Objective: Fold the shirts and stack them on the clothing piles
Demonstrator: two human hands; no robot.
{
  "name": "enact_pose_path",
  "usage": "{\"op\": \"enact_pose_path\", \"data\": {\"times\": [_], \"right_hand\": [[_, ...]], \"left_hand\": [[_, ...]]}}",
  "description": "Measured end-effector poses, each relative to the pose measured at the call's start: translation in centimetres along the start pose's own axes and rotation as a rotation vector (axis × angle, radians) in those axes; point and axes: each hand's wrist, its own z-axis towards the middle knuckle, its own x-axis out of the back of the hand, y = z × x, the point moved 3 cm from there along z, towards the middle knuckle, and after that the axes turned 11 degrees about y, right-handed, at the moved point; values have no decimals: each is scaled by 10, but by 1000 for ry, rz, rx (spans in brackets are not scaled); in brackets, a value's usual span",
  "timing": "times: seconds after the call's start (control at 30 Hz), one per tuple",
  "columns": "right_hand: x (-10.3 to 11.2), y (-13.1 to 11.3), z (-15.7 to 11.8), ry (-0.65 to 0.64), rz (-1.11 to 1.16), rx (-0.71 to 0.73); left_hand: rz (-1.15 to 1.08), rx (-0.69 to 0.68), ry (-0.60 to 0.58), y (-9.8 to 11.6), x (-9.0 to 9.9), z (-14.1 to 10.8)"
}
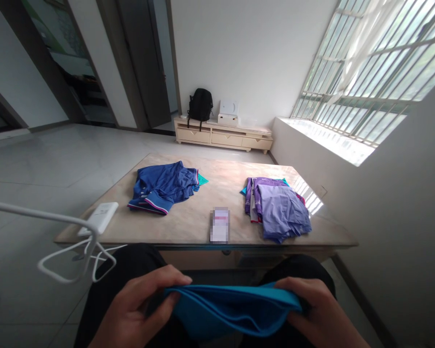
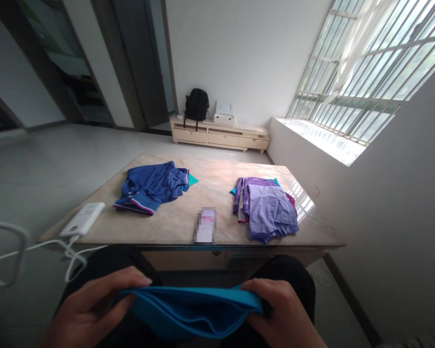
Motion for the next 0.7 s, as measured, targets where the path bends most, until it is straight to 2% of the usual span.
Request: {"op": "enact_pose_path", "data": {"times": [0.07, 0.17, 0.23, 0.4, 0.57, 0.63, 0.7], "right_hand": [[0, -2, 0, 28, 26, 53], [-4, 0, 1, 81, 197, 90], [-11, 7, 1, 117, 341, 28], [-38, 33, -4, 324, 524, -230], [-58, 34, -14, 485, 609, -312], [-58, 26, -19, 470, 610, -351], [-56, 13, -25, 349, 616, -372]], "left_hand": [[-37, -23, -22, 4, 4, 2], [-55, -74, -87, 9, 9, 5], [-40, -99, -134, 10, 12, 6], [-32, -80, -215, 4, 10, 3], [-248, 72, -292, 0, 14, -2], [-400, 188, -371, -5, 14, -3], [-572, 230, -472, -9, 2, -3]]}}
